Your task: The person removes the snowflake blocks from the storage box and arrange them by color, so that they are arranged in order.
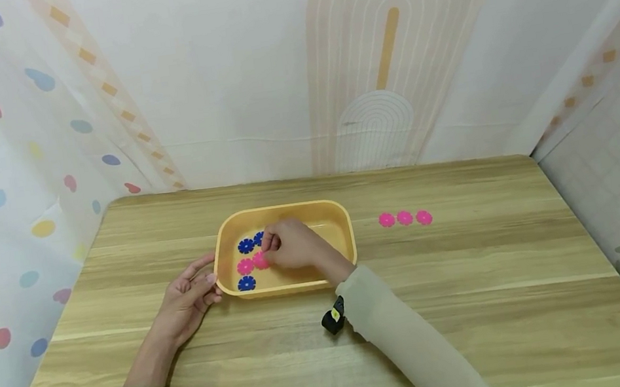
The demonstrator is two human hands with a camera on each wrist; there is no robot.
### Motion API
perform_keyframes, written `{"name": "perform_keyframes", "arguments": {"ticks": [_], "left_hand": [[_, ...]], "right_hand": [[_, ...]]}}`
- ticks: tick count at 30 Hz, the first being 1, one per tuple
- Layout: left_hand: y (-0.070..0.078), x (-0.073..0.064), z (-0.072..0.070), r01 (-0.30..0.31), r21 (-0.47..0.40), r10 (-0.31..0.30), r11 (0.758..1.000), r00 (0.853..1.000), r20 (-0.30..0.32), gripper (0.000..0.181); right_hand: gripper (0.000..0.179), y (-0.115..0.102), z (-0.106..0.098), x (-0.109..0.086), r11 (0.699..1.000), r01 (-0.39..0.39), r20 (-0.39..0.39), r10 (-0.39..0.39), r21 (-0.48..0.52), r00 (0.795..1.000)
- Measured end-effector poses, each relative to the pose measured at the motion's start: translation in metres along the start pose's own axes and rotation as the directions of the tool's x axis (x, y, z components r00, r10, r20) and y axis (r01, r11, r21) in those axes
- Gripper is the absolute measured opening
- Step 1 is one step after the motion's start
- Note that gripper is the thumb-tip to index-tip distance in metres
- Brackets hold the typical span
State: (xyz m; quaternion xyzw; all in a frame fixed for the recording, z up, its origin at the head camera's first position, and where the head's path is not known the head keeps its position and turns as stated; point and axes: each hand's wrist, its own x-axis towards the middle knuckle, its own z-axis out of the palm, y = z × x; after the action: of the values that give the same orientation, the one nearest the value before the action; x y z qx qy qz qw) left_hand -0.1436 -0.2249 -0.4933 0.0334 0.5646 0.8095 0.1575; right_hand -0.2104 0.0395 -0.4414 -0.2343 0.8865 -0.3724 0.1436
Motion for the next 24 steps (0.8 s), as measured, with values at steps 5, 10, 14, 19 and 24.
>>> {"name": "perform_keyframes", "arguments": {"ticks": [5,10,14,19,24], "left_hand": [[0.0,0.0,0.0,-0.007,0.001,0.007,1.0,1.0,0.01,0.039],[0.0,0.001,0.001,-0.008,0.002,0.008,1.0,1.0,0.01,0.038],[0.001,0.001,0.001,-0.007,0.002,0.007,1.0,1.0,0.012,0.041],[0.001,0.001,0.001,-0.007,0.004,0.007,1.0,1.0,0.015,0.042],[0.0,-0.001,-0.003,-0.009,0.009,0.009,1.0,1.0,0.008,0.041]], "right_hand": [[0.007,-0.001,-0.007,-0.005,0.999,0.0,-0.015,0.001,0.04,1.0],[0.004,-0.001,-0.013,-0.012,0.999,0.004,-0.034,-0.003,0.038,0.999],[0.005,-0.001,-0.018,-0.021,0.999,0.003,-0.058,-0.001,0.038,0.998],[0.005,0.0,-0.026,-0.031,0.999,0.015,-0.093,-0.012,0.038,0.996],[0.005,0.002,-0.03,-0.038,0.997,0.073,-0.125,-0.067,0.039,0.99]]}}
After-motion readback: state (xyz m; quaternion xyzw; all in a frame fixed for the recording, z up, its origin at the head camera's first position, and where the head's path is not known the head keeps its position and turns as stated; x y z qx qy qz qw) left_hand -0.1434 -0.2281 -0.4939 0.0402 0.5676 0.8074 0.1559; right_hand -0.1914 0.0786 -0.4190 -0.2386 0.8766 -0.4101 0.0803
